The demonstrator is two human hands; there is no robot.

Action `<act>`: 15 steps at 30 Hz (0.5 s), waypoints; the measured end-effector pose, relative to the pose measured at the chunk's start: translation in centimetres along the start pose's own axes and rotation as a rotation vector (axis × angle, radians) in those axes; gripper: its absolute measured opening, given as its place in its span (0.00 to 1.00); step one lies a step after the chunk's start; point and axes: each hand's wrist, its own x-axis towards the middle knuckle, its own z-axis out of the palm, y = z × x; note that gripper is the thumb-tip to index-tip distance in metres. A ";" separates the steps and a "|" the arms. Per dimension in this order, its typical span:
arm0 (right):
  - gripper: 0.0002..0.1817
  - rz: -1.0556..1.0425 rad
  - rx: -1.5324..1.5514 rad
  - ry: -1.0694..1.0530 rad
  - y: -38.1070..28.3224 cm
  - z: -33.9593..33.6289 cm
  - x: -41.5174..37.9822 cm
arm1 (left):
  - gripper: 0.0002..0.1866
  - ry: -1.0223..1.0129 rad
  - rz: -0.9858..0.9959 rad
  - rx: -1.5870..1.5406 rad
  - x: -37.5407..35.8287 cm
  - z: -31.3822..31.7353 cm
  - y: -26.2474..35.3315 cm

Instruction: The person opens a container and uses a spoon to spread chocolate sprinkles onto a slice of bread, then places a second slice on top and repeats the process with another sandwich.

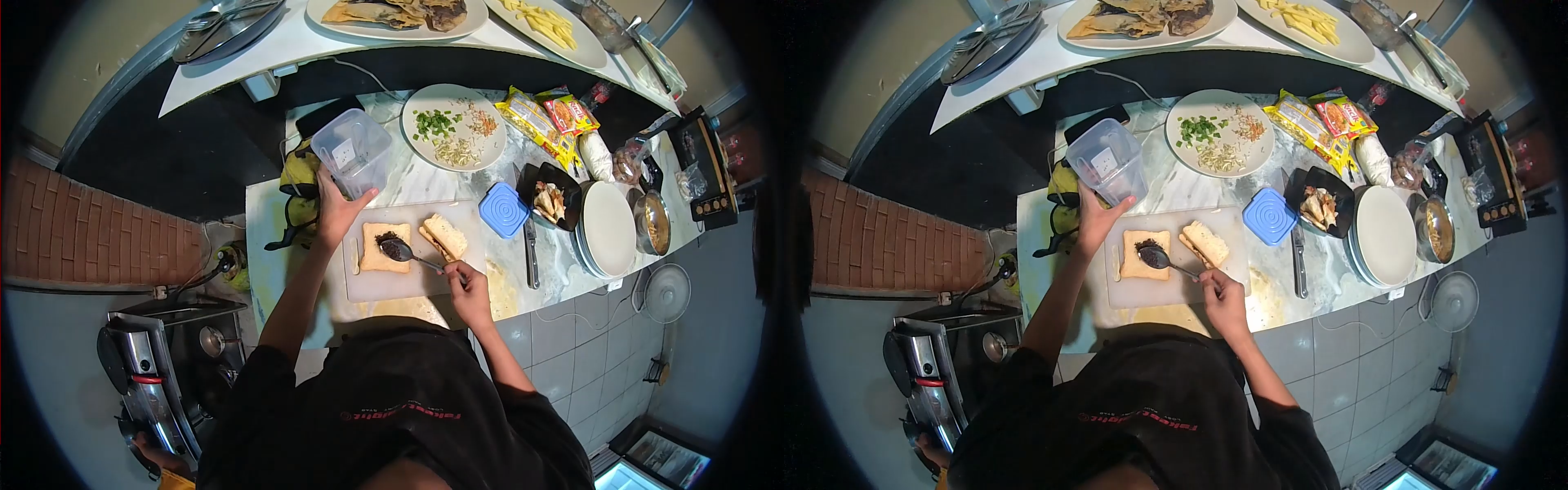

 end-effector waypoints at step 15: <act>0.03 -0.424 -0.510 0.048 -2.2 0.1 -1.6 | 0.36 0.256 0.061 0.073 -7.7 -2.0 3.7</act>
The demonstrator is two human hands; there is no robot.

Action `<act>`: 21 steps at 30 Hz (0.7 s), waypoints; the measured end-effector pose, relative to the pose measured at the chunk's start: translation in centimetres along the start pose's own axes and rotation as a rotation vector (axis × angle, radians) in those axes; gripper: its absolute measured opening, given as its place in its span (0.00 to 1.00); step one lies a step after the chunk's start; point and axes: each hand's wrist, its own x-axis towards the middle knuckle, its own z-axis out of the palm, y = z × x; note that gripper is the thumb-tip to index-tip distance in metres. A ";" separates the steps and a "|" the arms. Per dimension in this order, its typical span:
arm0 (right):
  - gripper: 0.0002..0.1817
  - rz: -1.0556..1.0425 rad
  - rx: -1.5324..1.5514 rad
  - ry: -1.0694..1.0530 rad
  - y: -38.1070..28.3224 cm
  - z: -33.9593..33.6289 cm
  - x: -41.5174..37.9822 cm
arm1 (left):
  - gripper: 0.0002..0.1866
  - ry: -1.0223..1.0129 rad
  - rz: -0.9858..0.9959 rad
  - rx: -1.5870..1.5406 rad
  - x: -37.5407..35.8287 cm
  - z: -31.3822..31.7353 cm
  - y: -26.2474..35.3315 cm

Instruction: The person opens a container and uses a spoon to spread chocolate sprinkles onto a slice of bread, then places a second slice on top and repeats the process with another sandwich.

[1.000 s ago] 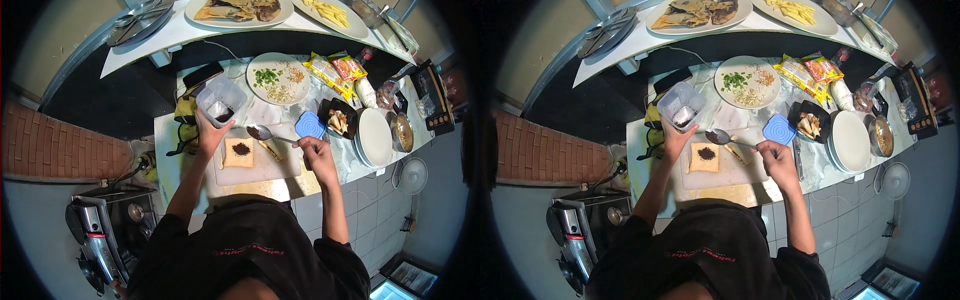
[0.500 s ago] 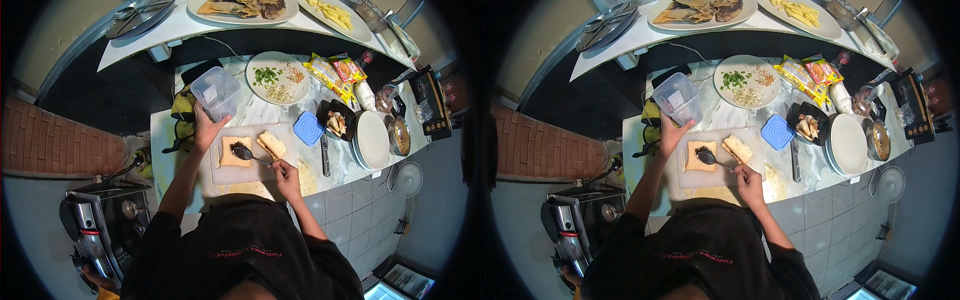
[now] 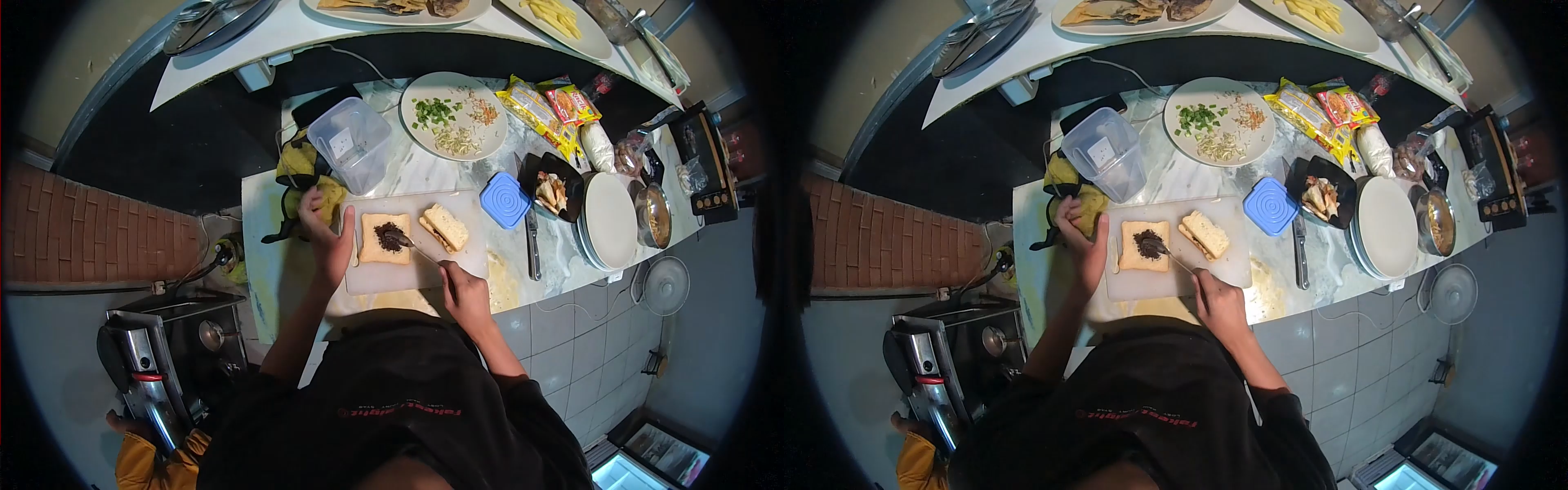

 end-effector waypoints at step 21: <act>0.12 0.432 0.435 -0.009 0.2 1.5 0.3 | 0.18 -0.401 -0.125 0.023 -5.4 -1.6 -1.0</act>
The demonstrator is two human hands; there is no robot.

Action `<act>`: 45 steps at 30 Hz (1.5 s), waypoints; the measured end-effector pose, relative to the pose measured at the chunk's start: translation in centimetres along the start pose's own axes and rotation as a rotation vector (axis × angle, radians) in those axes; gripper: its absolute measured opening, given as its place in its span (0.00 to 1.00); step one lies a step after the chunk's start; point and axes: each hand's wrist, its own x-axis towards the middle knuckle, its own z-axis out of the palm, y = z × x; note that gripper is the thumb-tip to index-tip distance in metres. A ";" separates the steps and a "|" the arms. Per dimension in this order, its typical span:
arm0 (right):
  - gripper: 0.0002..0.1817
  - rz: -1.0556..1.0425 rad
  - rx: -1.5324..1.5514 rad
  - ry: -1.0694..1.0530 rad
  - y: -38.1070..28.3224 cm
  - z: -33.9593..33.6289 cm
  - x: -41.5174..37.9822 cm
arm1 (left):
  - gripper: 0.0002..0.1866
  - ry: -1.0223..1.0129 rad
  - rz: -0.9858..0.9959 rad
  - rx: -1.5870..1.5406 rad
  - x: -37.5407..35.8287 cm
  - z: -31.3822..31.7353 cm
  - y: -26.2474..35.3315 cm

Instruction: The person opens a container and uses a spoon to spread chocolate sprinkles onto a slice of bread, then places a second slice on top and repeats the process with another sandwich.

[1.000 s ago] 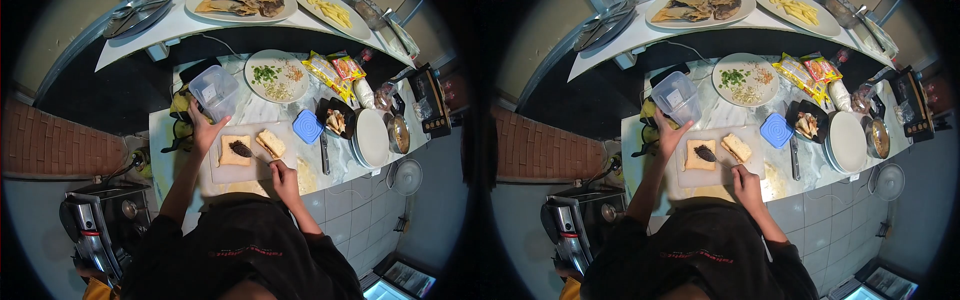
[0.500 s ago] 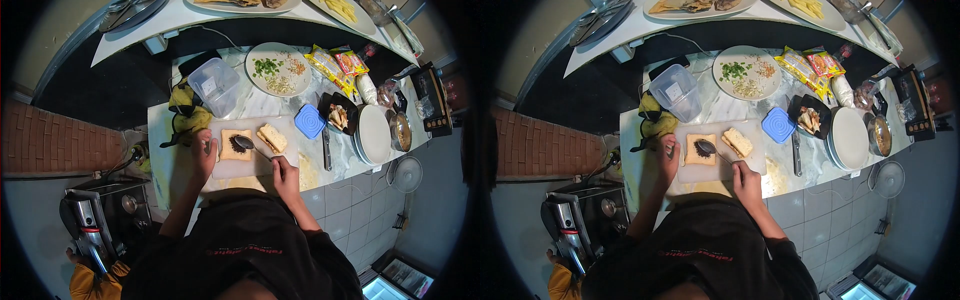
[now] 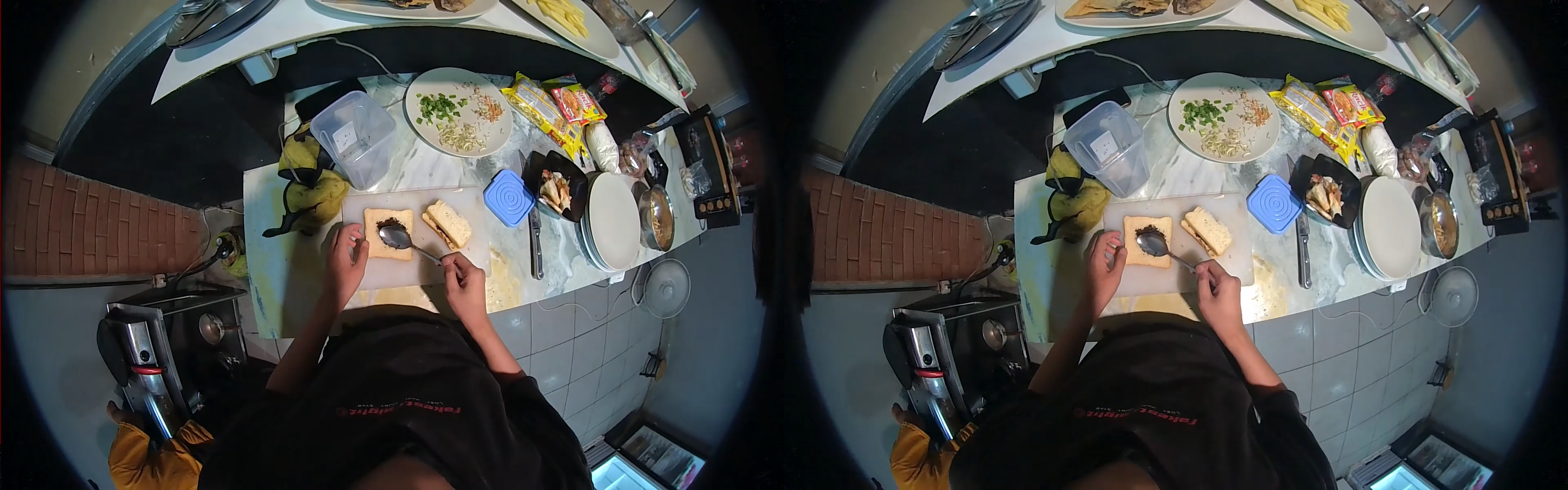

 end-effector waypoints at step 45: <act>0.12 -0.026 -0.024 -0.022 1.1 0.2 1.9 | 0.18 -0.043 0.055 0.061 0.4 -0.4 0.0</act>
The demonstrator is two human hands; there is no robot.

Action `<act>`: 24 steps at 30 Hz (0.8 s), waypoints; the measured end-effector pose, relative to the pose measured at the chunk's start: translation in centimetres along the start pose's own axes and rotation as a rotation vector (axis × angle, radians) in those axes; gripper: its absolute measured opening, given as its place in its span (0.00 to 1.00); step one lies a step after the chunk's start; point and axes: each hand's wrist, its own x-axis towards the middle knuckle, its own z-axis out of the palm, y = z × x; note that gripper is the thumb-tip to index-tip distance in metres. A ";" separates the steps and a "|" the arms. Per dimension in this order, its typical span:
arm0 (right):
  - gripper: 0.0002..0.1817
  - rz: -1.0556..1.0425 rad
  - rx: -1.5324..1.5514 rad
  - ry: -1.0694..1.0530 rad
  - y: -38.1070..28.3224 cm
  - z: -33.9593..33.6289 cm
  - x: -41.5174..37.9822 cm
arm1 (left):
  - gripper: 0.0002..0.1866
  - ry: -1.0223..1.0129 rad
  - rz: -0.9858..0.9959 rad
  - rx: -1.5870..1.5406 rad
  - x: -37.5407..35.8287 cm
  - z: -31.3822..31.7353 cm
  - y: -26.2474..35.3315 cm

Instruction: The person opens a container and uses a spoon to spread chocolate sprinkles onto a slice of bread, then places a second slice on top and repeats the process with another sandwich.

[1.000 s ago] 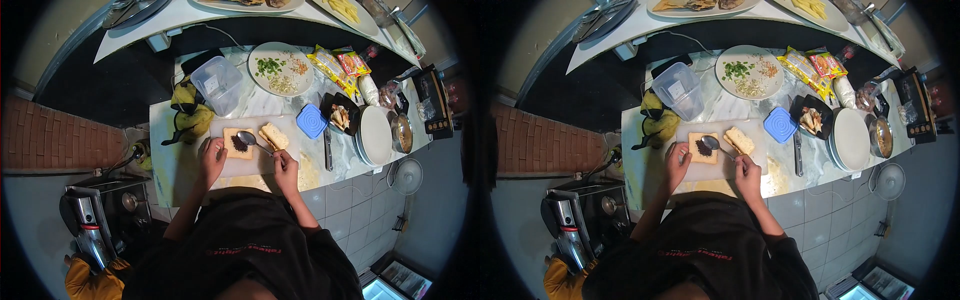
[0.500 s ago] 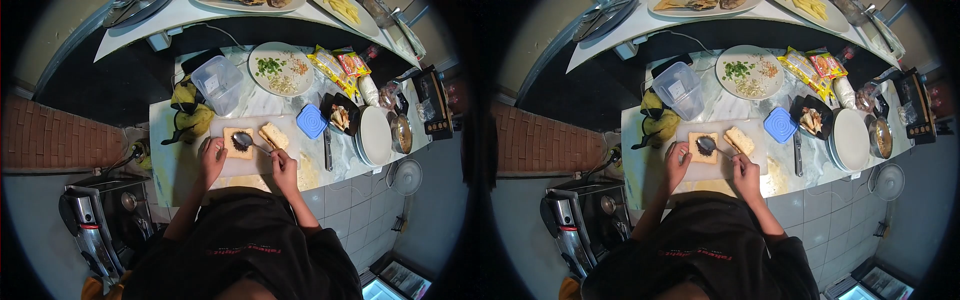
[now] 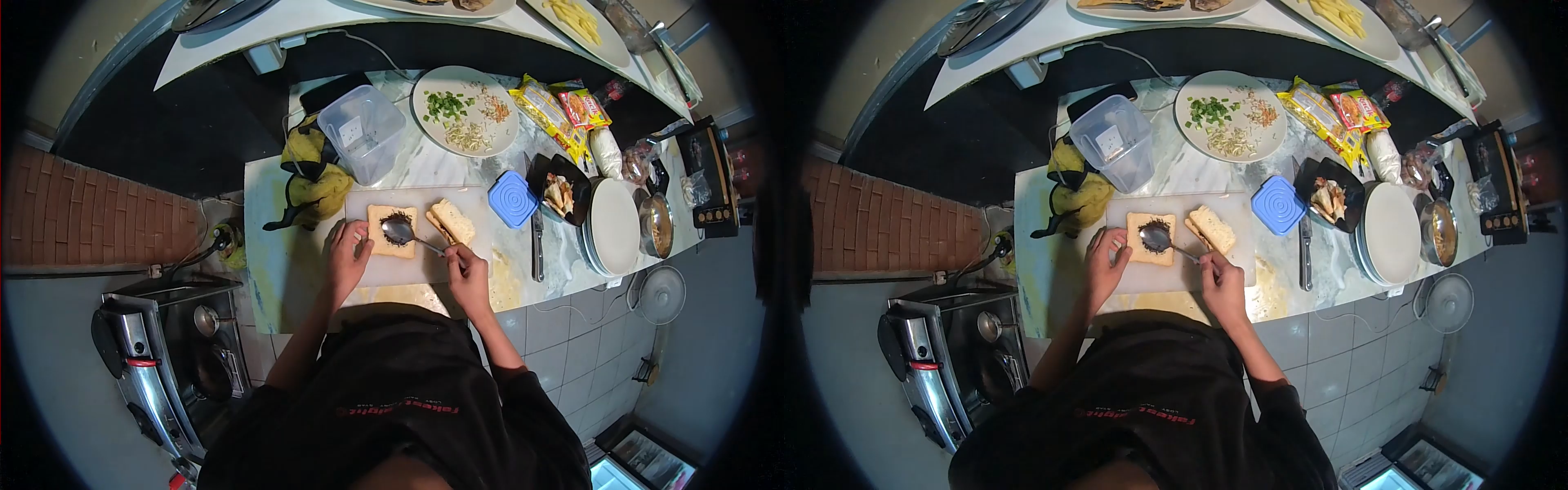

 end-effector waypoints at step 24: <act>0.10 -0.954 -1.129 -0.400 -23.7 -1.2 16.2 | 0.24 0.070 -0.026 -0.037 -2.0 0.6 -0.8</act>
